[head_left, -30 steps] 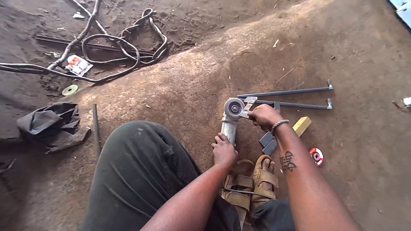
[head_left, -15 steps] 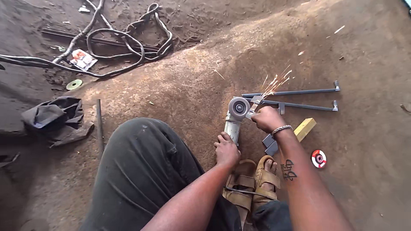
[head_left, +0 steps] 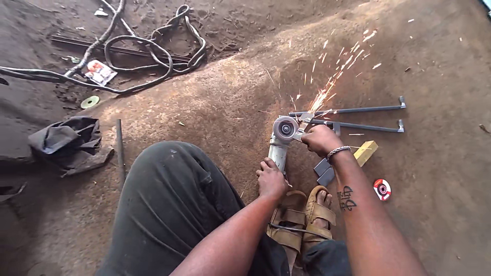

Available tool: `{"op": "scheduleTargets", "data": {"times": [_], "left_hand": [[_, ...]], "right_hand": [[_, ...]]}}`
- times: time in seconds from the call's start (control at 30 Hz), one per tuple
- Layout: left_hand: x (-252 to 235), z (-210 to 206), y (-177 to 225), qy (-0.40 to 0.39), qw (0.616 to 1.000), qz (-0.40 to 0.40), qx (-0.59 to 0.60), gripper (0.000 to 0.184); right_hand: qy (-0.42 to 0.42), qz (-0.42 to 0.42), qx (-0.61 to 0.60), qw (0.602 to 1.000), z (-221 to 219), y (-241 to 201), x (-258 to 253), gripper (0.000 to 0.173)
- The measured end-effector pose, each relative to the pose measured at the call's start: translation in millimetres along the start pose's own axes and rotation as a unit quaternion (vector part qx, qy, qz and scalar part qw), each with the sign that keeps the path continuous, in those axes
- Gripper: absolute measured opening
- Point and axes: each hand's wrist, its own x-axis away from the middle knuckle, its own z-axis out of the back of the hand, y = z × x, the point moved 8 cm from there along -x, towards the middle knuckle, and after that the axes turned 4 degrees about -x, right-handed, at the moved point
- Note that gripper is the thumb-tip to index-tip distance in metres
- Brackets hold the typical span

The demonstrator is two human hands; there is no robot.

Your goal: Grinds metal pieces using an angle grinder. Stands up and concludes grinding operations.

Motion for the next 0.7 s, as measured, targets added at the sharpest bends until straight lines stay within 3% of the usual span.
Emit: {"op": "scheduleTargets", "data": {"times": [0.47, 0.6, 0.7], "left_hand": [[-1, 1, 0, -0.001, 1.000, 0.015, 0.008, 0.104], [-2, 1, 1, -0.002, 1.000, 0.013, 0.009, 0.105], [-3, 2, 2, -0.003, 1.000, 0.011, 0.007, 0.104]], "right_hand": [[-0.004, 0.013, 0.008, 1.000, -3, 11, -5, 0.036], [-0.020, 0.020, -0.027, 0.999, -25, 27, -8, 0.036], [0.030, 0.019, -0.096, 0.995, -21, 31, 5, 0.031]]}}
